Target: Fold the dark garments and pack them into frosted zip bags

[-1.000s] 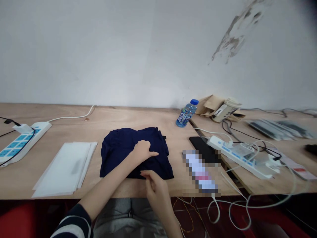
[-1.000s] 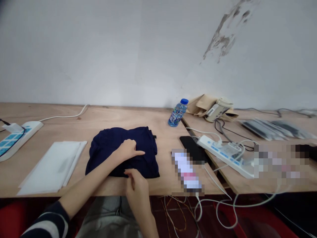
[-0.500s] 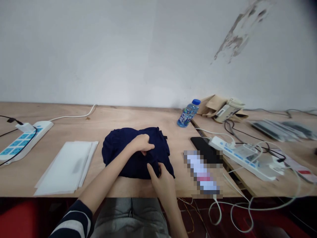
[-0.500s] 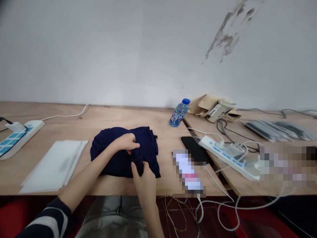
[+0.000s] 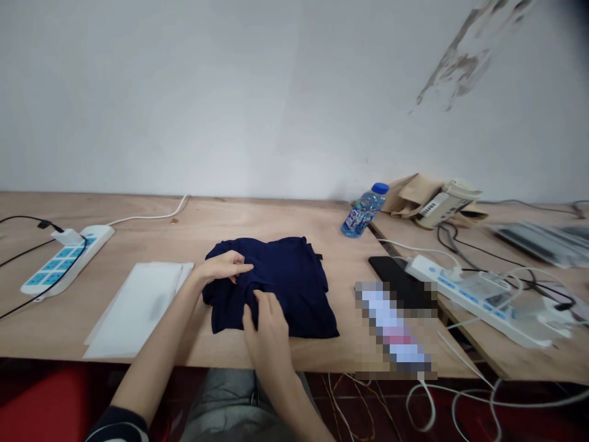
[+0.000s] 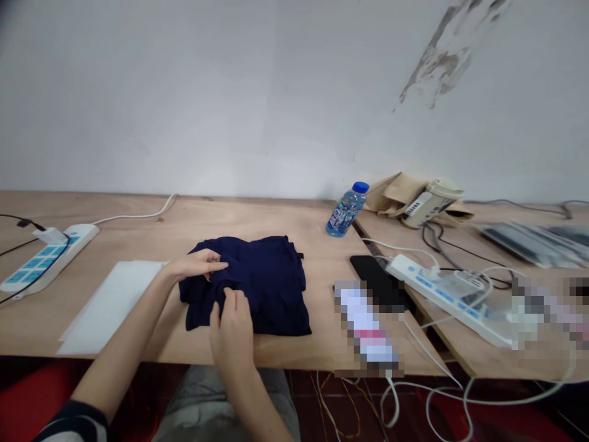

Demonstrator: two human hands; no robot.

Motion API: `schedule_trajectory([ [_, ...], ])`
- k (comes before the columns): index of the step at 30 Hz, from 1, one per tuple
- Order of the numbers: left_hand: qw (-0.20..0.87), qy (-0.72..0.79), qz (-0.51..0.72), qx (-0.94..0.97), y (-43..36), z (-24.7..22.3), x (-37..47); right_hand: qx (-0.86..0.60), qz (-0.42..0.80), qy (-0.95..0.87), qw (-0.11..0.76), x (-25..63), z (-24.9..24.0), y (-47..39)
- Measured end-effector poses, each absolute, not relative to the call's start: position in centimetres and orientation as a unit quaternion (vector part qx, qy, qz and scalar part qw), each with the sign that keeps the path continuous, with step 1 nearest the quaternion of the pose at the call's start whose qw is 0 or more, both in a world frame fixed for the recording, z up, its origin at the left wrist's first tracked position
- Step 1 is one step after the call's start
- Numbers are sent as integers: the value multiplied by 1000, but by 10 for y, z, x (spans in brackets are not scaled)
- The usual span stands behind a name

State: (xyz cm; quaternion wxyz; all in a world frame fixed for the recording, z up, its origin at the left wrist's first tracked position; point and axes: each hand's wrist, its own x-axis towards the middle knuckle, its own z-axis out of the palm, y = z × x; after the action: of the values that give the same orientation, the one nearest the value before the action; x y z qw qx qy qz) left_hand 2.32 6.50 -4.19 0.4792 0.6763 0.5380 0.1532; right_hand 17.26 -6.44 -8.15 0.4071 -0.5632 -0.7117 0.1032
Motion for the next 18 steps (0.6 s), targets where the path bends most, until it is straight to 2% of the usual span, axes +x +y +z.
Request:
schedule_trajectory([
  [6, 337, 664, 179, 643, 49, -65, -10, -435, 180, -810, 349, 148, -94, -78],
  [10, 208, 711, 231, 631, 23, -59, 6, -362, 235, -804, 409, 163, -84, -84],
  [14, 72, 618, 275, 732, -5, -54, 33, -450, 181, -721, 495, 188, -77, -71],
  [18, 40, 572, 206, 793, -21, -82, 39, -501, 127, -736, 437, 203, -96, -56],
])
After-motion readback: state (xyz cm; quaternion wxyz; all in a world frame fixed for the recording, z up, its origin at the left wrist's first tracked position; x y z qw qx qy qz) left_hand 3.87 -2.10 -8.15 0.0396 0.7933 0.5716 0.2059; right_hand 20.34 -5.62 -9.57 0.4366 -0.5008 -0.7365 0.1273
